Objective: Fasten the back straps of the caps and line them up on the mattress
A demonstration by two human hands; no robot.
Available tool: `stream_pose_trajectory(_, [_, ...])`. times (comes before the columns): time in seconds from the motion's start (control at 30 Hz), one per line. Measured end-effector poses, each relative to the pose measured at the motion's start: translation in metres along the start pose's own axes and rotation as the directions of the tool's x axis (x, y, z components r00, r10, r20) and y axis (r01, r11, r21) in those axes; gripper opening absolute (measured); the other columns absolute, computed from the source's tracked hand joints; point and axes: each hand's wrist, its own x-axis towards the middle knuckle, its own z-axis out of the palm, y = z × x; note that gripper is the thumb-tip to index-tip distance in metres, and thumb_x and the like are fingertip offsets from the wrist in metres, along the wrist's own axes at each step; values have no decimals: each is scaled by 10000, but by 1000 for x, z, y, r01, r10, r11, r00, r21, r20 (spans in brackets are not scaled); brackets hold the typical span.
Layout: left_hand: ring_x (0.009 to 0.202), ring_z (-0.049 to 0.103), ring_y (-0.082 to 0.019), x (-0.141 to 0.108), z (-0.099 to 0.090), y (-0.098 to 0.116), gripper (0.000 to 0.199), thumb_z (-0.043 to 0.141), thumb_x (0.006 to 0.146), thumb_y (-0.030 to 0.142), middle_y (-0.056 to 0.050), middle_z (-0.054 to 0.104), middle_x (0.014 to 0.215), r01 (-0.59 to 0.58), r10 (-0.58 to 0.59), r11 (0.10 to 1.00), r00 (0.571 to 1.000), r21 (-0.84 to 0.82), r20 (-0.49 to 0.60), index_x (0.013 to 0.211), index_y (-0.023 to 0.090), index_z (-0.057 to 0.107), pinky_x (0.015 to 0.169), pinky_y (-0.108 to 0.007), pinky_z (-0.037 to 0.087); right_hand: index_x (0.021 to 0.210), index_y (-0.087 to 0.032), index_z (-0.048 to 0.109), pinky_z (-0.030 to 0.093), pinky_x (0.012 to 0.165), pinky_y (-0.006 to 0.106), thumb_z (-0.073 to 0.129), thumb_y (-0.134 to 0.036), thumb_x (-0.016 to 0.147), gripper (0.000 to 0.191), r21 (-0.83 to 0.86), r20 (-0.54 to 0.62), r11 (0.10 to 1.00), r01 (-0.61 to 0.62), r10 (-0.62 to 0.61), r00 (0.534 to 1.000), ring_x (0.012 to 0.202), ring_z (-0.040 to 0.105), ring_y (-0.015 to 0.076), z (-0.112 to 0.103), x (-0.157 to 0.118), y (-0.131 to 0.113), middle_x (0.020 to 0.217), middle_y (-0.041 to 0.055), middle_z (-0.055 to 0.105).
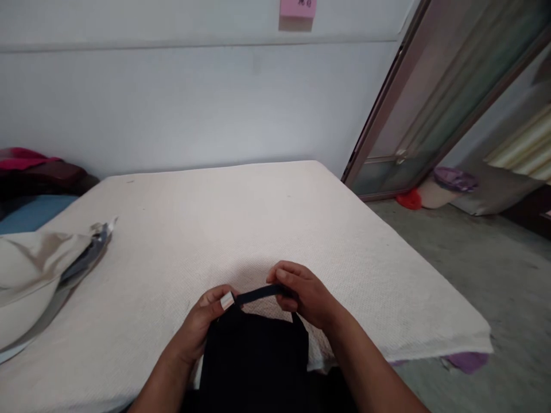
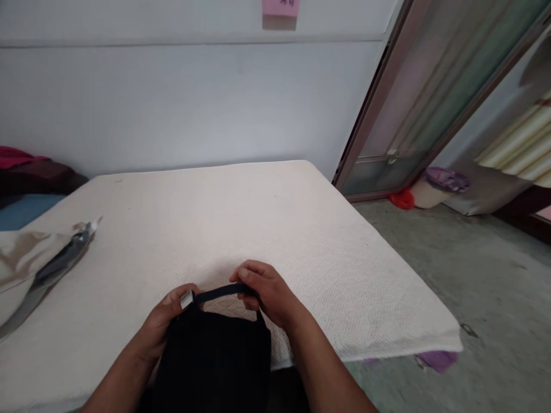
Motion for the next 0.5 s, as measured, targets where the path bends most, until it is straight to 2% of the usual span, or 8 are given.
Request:
stream_pose_trajectory(0.1, [515,539,-95,0,-4,-4,193,733,679,284,-18,641,656,32,-32,999,999,-8,-13,822,167,676,496,-182,397,842,-135,587,220,411,182,601,-369,824,236,-69,102,998,-3,10,995,440,334,40,3,1,4,582,-34,469])
stream_pose_trajectory(0.27, [508,516,-94,-1,-7,-5,198,713,687,307,-17,619,664,17,-20,999,998,38,63,811,159,668,483,-187,385,854,-136,614,225,419,179,654,-320,787,200,-154,198,988,-24,55,979,448,336,44,3,3,6,539,-57,441])
stream_pose_trajectory(0.4, [561,560,-115,-2,-8,-6,181,715,682,289,-25,637,705,34,-36,998,999,55,27,801,157,676,521,-199,418,874,-136,637,309,466,177,637,-292,800,173,-206,261,978,20,35,965,504,422,53,8,4,1,595,-32,509])
stream_pose_trajectory(0.5, [561,578,-116,-3,-7,-6,171,723,675,266,-24,658,688,44,-45,998,999,43,7,812,169,689,529,-195,431,912,-145,653,307,460,168,670,-265,767,188,-195,323,981,-18,82,943,508,414,42,15,4,-3,650,-30,522])
